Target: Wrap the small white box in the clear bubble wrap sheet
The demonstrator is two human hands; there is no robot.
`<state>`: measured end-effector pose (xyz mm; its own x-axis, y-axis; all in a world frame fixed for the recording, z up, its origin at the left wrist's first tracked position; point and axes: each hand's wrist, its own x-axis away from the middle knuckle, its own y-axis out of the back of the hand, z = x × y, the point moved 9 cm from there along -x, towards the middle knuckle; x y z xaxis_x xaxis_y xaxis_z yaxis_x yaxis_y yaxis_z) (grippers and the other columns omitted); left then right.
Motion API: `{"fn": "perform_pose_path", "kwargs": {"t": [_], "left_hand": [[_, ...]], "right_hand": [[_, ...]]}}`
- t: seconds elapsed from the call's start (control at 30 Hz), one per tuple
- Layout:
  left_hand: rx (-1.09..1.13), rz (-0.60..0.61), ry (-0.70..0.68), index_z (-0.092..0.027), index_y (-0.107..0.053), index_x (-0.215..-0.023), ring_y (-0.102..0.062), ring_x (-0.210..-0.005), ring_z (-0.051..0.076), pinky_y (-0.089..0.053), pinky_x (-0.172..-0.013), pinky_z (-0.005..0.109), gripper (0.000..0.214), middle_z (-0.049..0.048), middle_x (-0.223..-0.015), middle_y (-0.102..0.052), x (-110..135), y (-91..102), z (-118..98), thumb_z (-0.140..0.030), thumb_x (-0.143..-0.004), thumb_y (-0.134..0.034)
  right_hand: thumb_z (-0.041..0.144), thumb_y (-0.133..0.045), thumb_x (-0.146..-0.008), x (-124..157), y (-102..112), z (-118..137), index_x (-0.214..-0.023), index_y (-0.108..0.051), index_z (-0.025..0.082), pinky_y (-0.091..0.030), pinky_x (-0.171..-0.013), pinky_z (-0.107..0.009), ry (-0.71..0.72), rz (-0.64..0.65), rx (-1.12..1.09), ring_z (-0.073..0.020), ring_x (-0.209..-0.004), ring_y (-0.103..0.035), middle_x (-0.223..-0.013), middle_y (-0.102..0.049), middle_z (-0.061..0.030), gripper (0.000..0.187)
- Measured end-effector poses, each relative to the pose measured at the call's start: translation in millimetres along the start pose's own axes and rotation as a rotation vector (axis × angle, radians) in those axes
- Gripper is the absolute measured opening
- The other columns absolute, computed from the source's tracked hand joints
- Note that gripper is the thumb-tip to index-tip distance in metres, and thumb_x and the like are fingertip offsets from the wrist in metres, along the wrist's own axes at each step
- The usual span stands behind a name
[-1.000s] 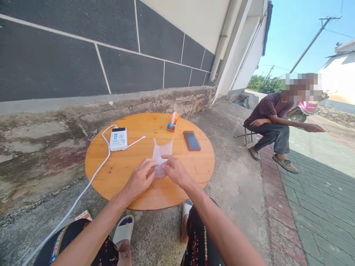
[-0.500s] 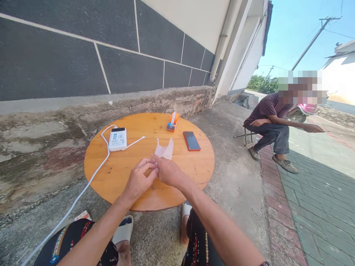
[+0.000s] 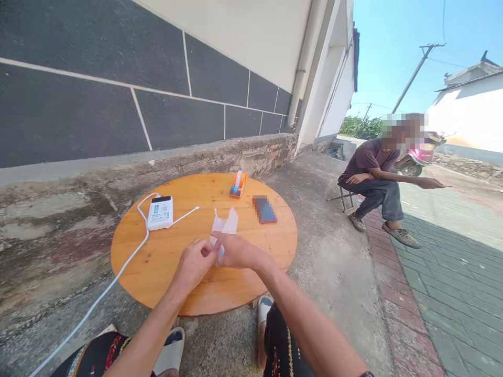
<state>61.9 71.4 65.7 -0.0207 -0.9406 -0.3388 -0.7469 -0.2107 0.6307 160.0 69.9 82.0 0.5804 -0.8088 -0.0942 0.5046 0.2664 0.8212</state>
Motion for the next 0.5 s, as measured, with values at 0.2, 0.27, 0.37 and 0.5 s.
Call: {"fn": "perform_pose_path", "kwargs": {"t": [0.2,0.27,0.37,0.5], "left_hand": [[-0.025,0.02,-0.008,-0.019,-0.058,-0.072,-0.056,-0.068,0.015,-0.043,-0.064,0.026,0.006,0.0,-0.075,-0.058,2,-4.0,-1,-0.014,-0.069,-0.054],[-0.046,0.018,-0.01,-0.017,-0.06,-0.085,-0.057,-0.071,0.015,-0.045,-0.068,0.028,0.017,0.0016,-0.081,-0.058,2,-3.5,-1,-0.014,-0.069,-0.054],[-0.098,0.088,-0.053,-0.017,-0.061,-0.09,-0.055,-0.075,0.017,-0.045,-0.072,0.03,0.02,0.003,-0.084,-0.055,1,-7.0,-6,-0.014,-0.072,-0.052],[-0.112,0.205,-0.12,-0.018,-0.058,-0.075,-0.055,-0.082,0.017,-0.044,-0.073,0.028,0.012,0.0039,-0.09,-0.053,2,-13.2,-16,-0.014,-0.076,-0.047]], "right_hand": [[0.012,-0.051,-0.08,33,22,-42,-0.101,-0.065,0.017,-0.045,-0.062,-0.024,-0.177,-0.345,-0.082,-0.0129,-0.067,-0.06,-0.089,-0.069,-0.0034,0.026],[0.013,-0.052,-0.081,38,15,-46,-0.096,-0.066,0.017,-0.046,-0.064,-0.026,-0.185,-0.376,-0.103,-0.015,-0.073,-0.062,-0.092,-0.07,-0.0055,0.021],[0.012,-0.053,-0.081,39,5,-44,-0.097,-0.065,0.017,-0.047,-0.068,-0.027,-0.151,-0.412,-0.134,-0.0155,-0.077,-0.063,-0.095,-0.069,-0.0064,0.021],[0.012,-0.053,-0.082,40,4,-45,-0.099,-0.064,0.018,-0.049,-0.069,-0.028,-0.104,-0.475,-0.172,-0.0149,-0.076,-0.062,-0.095,-0.068,-0.0064,0.021]]}}
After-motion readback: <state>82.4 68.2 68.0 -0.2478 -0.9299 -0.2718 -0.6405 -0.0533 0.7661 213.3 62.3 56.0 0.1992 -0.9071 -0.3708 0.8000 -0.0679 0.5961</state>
